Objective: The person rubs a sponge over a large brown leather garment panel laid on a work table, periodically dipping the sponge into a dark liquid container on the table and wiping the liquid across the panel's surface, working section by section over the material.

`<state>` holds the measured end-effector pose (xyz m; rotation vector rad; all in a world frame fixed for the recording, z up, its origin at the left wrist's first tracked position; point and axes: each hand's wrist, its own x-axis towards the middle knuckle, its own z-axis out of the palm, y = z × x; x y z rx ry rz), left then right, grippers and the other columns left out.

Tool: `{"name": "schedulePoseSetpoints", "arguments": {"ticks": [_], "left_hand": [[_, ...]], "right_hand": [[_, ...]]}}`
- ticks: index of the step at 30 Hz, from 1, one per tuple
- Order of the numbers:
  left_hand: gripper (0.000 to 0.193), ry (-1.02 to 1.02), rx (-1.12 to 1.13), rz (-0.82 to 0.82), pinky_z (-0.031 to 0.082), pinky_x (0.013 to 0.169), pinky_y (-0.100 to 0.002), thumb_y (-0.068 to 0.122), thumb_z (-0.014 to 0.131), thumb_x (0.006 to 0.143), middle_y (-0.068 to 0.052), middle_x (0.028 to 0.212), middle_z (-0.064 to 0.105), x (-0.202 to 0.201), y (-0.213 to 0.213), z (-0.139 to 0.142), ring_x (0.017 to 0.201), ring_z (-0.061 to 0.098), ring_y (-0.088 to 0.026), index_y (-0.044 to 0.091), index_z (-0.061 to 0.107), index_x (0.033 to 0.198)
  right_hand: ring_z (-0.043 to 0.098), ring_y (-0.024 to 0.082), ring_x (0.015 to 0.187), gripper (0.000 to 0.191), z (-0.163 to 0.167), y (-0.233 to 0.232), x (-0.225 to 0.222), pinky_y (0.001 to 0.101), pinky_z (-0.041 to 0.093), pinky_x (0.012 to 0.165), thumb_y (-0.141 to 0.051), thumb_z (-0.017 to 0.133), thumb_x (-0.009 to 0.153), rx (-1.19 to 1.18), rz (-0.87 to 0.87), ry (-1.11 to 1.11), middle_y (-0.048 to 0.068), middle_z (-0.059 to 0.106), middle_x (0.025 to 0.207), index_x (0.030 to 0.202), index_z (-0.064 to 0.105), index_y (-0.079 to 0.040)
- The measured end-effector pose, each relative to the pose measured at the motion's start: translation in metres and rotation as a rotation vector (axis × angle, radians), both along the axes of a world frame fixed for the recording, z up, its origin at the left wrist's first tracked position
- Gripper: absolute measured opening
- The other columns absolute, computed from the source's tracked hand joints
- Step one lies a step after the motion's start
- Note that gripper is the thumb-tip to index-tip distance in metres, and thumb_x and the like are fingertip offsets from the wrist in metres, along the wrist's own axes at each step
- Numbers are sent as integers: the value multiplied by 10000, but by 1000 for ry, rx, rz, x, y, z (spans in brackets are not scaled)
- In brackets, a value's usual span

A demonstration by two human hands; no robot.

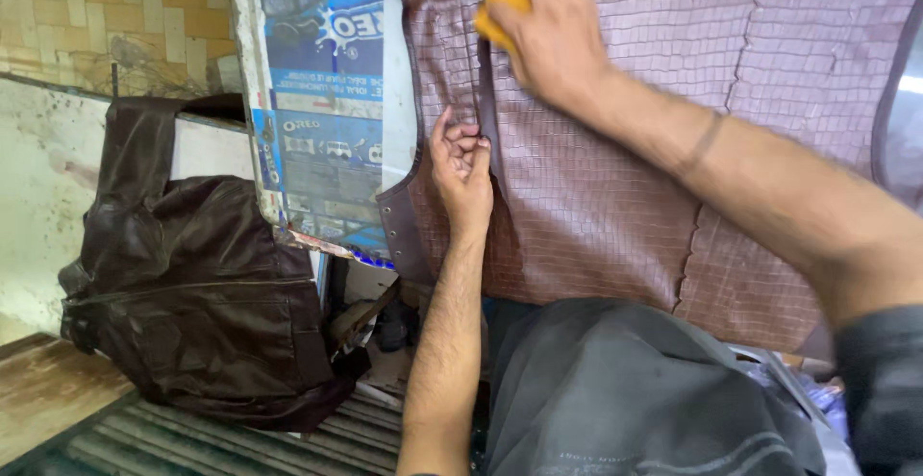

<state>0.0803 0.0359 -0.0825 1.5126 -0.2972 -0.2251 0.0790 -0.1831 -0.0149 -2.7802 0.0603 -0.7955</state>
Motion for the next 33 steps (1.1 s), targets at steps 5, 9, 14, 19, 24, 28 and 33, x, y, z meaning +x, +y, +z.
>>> {"name": "schedulePoseSetpoints", "arguments": {"ticks": [5, 9, 14, 19, 24, 28, 33], "left_hand": [[668, 15, -29, -33, 541, 834, -223, -137, 615, 951, -61, 1153, 578, 3, 3, -4, 947, 597, -91, 61, 396, 1550], [684, 34, -36, -41, 524, 846, -218, -148, 622, 958, -56, 1148, 566, 2, 5, -5, 949, 579, -88, 68, 376, 1559], [724, 38, -97, -26, 529, 842, -217, -136, 615, 927, -59, 1164, 562, 5, -2, 8, 943, 591, -92, 85, 338, 1559], [614, -311, 495, 16, 556, 850, -322, -11, 686, 923, -123, 1192, 596, -25, -5, 38, 1025, 622, -219, 56, 469, 1493], [675, -487, 730, -33, 531, 924, -425, 51, 734, 895, -159, 1153, 556, -83, 20, 62, 1051, 604, -326, 44, 461, 1512], [620, -213, 609, -45, 548, 842, -389, 136, 767, 855, -130, 1144, 599, -89, 51, 62, 985, 629, -300, 46, 532, 1422], [523, -474, 842, 184, 488, 930, -482, 228, 800, 860, -160, 1142, 608, -65, 75, 55, 1062, 573, -370, -5, 623, 1293]], "right_hand": [[507, 298, 1211, 363, 2, 8, -21, 529, 436, 1022, -375, 800, 769, -79, 513, 250, 123, 583, 1290, 1075, 787, -181], [503, 325, 1261, 325, 6, -12, 6, 507, 437, 1016, -227, 792, 866, -137, 209, 108, 135, 594, 1398, 1188, 787, -185], [512, 309, 1172, 394, 4, 3, -4, 478, 434, 973, -270, 796, 808, -119, 296, 219, 160, 618, 1357, 1188, 791, -166], [515, 267, 1148, 377, -4, 3, -24, 463, 422, 935, -323, 806, 810, -161, 354, 292, 86, 625, 1355, 1176, 795, -234], [520, 282, 1222, 426, 1, -1, -22, 474, 398, 991, -228, 817, 756, -111, 257, 128, 31, 617, 1394, 1178, 794, -277], [525, 315, 1234, 412, 4, 2, -45, 503, 390, 1021, -219, 844, 795, 70, 232, 100, 57, 587, 1405, 1204, 794, -233], [543, 209, 1316, 283, -16, 11, -104, 383, 481, 1148, -165, 735, 1085, 1163, 205, -211, 59, 524, 1397, 1321, 596, -93]]}}
